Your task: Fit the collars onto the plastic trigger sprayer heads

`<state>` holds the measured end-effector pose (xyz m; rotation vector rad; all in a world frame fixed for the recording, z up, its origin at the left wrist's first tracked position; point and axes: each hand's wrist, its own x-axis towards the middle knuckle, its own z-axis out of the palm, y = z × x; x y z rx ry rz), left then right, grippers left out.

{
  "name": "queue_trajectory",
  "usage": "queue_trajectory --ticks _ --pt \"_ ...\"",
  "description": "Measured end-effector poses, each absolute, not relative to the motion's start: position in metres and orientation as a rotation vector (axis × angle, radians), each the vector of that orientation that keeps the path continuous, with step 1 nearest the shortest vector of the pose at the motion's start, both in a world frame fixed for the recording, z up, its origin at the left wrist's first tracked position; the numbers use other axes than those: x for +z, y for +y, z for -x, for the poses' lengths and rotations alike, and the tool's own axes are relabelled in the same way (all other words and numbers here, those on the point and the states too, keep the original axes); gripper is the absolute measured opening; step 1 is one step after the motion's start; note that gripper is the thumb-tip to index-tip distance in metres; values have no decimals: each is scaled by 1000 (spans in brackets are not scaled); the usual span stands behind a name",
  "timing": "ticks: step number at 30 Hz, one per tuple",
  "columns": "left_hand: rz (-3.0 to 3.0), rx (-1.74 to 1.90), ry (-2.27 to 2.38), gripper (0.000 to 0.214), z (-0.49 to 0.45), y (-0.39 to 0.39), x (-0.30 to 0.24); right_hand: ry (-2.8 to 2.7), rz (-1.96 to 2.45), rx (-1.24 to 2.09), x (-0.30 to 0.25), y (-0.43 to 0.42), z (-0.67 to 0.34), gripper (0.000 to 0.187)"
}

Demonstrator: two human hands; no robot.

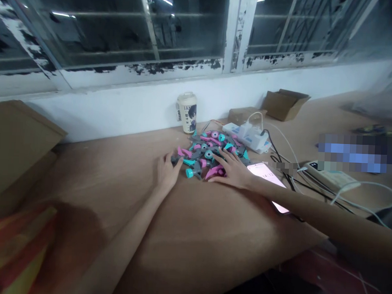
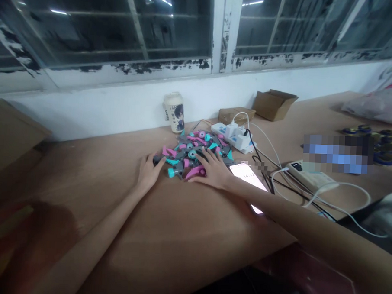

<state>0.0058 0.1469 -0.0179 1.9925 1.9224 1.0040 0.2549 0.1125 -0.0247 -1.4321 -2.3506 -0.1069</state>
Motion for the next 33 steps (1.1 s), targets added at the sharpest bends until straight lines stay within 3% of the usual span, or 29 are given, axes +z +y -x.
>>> queue_trajectory --ticks 14,22,28,33 --pt "-2200 951 1856 43 -4 116 -26 -2296 1256 -411 -24 143 -234 60" --pt "-2402 854 1602 38 14 135 -28 -2324 1080 -320 -9 100 -200 58" --pt "-2421 917 1606 32 23 135 -27 -2295 1299 -402 -26 104 -183 30" --pt "-2403 1010 1625 25 27 125 -25 -2266 1409 -420 -27 116 -195 32"
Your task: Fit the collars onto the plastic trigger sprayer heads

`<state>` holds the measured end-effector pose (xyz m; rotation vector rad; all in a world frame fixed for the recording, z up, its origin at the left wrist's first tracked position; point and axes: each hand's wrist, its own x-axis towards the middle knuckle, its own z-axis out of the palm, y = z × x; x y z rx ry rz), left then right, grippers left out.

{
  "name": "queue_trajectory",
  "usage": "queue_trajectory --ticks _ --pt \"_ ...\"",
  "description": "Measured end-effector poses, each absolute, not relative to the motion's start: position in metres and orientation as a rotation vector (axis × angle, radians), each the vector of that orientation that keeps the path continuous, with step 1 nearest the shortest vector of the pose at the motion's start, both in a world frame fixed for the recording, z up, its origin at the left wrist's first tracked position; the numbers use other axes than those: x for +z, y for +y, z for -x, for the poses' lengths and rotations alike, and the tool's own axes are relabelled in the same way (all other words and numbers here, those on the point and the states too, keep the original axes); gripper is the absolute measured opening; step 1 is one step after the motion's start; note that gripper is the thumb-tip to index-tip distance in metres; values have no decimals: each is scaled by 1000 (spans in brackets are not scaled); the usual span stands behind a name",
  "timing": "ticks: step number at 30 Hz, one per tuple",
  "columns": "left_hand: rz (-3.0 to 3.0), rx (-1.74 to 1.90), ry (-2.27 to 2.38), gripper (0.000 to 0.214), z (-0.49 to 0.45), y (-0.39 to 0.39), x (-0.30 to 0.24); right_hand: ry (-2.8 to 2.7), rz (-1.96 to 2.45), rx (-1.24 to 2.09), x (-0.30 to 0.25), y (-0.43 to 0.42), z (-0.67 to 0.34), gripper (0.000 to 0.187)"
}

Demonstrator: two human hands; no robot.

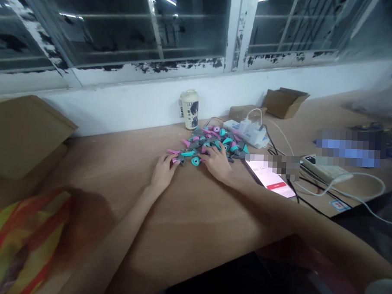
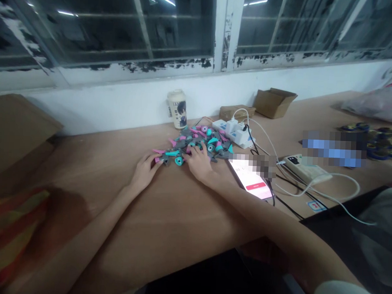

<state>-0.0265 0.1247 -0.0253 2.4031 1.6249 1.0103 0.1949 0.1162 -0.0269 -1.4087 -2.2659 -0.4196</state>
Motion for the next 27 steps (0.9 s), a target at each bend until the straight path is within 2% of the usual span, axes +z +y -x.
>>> queue_trajectory --ticks 8,13,14,17,19,24,27 --pt "-2245 1210 1669 23 42 70 -15 -2286 1430 -354 -13 90 -174 45" --pt "-2050 1221 1564 24 35 19 -12 -2391 906 47 -9 43 -166 81" --pt "-2008 1205 1523 25 30 12 -14 -2376 837 78 -11 37 -166 78" --pt "-1864 1191 1380 30 12 1 -19 -2319 651 101 -20 31 -170 45" --pt "-1793 1209 1283 32 3 -1 -20 -2278 578 109 -27 33 -175 33" --pt "-1708 1159 1152 15 0 -1 -15 -2203 576 218 -31 36 -184 34" --pt "-1643 1124 1125 14 3 2 -14 -2134 662 308 -29 34 -184 34"
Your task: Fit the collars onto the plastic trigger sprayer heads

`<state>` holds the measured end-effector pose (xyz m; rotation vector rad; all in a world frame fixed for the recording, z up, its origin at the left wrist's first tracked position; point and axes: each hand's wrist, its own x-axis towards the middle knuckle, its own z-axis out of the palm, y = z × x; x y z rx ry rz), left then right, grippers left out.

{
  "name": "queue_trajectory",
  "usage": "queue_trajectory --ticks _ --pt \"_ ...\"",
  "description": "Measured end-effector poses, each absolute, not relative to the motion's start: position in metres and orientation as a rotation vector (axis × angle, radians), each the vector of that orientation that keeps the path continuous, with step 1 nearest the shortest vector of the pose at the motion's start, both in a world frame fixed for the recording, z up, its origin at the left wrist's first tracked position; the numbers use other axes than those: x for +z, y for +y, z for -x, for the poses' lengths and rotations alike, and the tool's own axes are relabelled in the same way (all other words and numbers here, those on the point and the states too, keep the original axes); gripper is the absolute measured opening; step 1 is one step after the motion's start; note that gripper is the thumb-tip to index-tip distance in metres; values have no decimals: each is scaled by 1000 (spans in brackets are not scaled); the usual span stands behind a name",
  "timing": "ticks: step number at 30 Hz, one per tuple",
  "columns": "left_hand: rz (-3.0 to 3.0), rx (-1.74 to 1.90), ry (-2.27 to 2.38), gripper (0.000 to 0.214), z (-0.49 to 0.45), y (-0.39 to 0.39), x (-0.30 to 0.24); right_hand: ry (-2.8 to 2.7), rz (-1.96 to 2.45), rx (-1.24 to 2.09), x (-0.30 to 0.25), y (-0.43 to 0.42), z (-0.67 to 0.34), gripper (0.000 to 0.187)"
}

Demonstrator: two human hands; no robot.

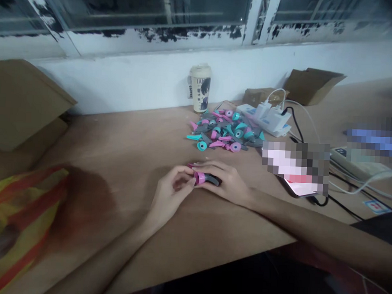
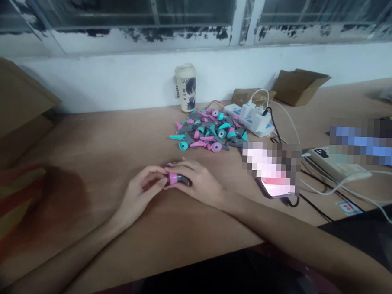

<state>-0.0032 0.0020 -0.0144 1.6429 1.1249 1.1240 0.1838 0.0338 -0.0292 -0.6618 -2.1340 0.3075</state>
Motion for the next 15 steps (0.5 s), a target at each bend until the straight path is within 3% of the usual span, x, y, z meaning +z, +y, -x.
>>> queue_trajectory --ticks 8,15 --pt "-1535 856 1041 22 11 15 -6 -2199 710 292 -33 27 -180 32" --pt "-1558 802 1036 19 12 15 -6 -2212 583 273 -32 25 -179 15"
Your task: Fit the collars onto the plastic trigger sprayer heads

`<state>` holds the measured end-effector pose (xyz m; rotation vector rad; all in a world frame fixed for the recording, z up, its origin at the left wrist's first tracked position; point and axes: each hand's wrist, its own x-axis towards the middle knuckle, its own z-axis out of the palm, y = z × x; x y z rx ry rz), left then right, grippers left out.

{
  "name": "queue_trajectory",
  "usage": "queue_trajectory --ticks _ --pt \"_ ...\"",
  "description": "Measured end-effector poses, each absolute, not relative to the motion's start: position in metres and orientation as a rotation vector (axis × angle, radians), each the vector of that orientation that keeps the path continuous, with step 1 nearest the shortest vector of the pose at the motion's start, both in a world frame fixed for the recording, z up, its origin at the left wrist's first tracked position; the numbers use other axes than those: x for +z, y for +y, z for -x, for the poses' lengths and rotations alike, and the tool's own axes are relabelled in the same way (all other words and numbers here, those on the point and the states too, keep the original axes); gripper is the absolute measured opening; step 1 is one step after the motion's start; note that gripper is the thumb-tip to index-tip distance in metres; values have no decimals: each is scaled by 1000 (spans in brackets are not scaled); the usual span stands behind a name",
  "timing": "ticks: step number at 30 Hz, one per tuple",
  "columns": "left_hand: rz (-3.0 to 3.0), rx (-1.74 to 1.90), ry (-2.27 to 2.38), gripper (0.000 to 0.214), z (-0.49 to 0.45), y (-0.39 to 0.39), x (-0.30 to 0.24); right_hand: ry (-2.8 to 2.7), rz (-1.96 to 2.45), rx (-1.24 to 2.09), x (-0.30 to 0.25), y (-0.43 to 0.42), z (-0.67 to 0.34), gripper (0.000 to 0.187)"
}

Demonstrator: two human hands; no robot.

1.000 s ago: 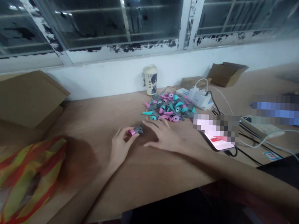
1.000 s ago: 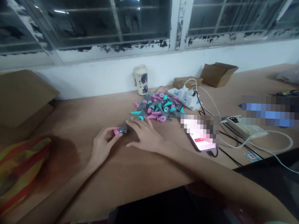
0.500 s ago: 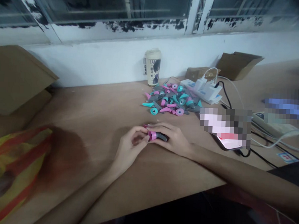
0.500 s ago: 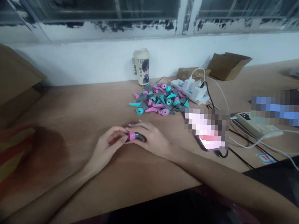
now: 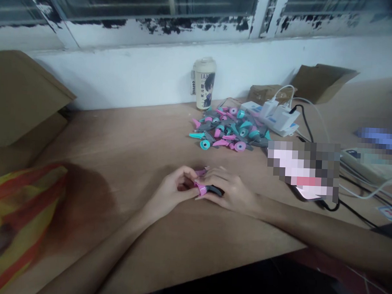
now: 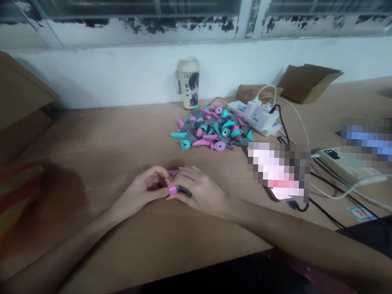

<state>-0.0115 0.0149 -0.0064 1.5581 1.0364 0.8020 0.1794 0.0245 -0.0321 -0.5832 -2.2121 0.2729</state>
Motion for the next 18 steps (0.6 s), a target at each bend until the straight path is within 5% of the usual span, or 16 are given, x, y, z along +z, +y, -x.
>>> queue_trajectory --ticks 18 --pt "-1459 843 1088 23 1 13 0 -2226 649 211 -29 27 -178 16"
